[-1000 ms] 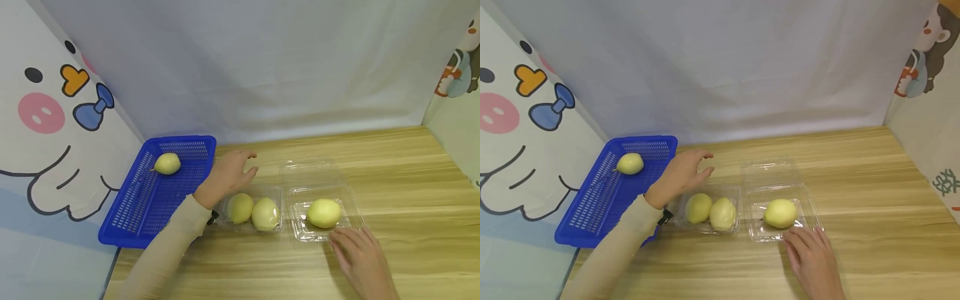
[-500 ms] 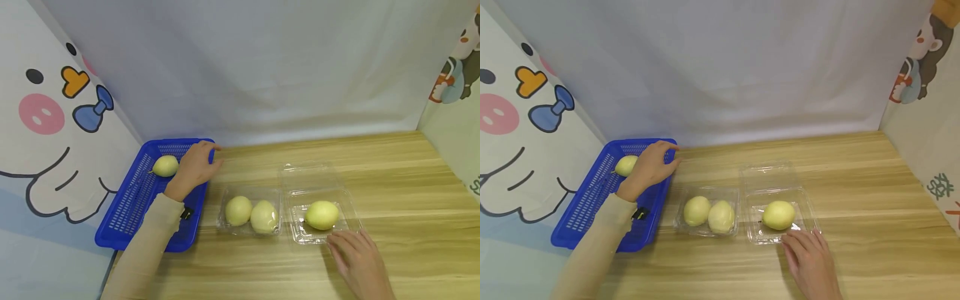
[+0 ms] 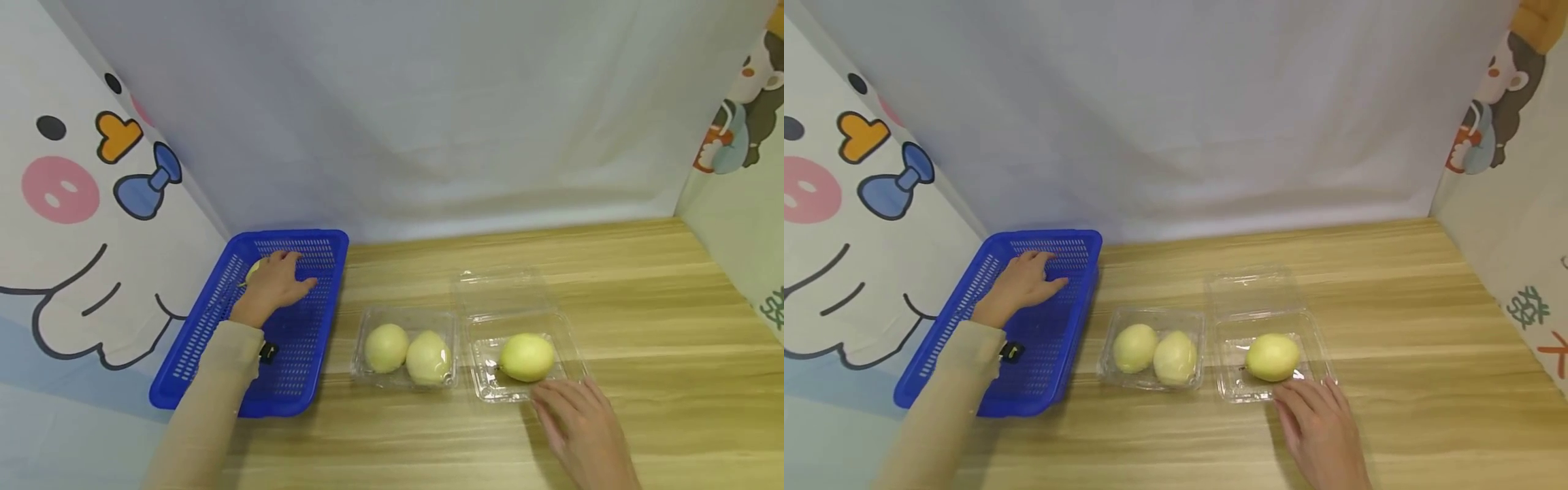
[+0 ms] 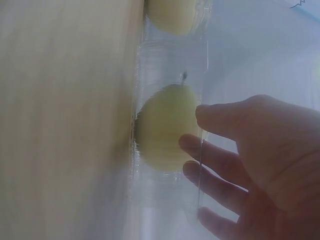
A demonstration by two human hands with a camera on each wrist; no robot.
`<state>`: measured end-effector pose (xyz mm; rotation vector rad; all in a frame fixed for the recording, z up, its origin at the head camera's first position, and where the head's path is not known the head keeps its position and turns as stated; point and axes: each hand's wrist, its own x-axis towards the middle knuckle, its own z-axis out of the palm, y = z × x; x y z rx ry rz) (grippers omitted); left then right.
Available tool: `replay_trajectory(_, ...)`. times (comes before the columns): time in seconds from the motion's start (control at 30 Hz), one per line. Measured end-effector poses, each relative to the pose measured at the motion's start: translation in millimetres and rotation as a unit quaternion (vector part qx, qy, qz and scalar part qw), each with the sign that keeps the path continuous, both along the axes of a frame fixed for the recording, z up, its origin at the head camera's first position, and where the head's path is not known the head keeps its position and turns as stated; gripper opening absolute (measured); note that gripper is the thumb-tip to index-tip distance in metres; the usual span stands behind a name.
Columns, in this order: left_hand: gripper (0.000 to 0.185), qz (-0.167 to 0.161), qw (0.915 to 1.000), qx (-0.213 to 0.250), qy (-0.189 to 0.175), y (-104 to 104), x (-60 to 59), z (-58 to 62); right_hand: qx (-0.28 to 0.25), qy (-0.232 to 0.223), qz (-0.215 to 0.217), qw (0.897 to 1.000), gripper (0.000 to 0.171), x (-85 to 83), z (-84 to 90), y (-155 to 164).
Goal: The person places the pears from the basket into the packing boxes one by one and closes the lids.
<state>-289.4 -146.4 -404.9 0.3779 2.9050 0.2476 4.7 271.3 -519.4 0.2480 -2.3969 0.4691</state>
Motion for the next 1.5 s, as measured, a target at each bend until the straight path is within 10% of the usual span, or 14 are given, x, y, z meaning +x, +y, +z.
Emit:
replay_trajectory(0.37, 0.074, -0.001, 0.9985, -0.031, -0.046, -31.2, -13.0, -14.0, 0.001, 0.005, -0.009, 1.000, 0.071, 0.9, -3.1, -0.4)
replay_trajectory(0.77, 0.082, 0.047, 0.9975, 0.042, -0.032, -61.3, -29.9, -36.2, 0.008, 0.011, -0.003, 1.000, 0.070, -0.3, -4.6, -0.6)
replay_trajectory(1.5, 0.065, 0.020, 0.9974, 0.054, -0.043, -59.3, -31.6, -50.1, -0.001, 0.009, -0.001, 1.000, 0.069, 0.7, -3.9, 1.3)
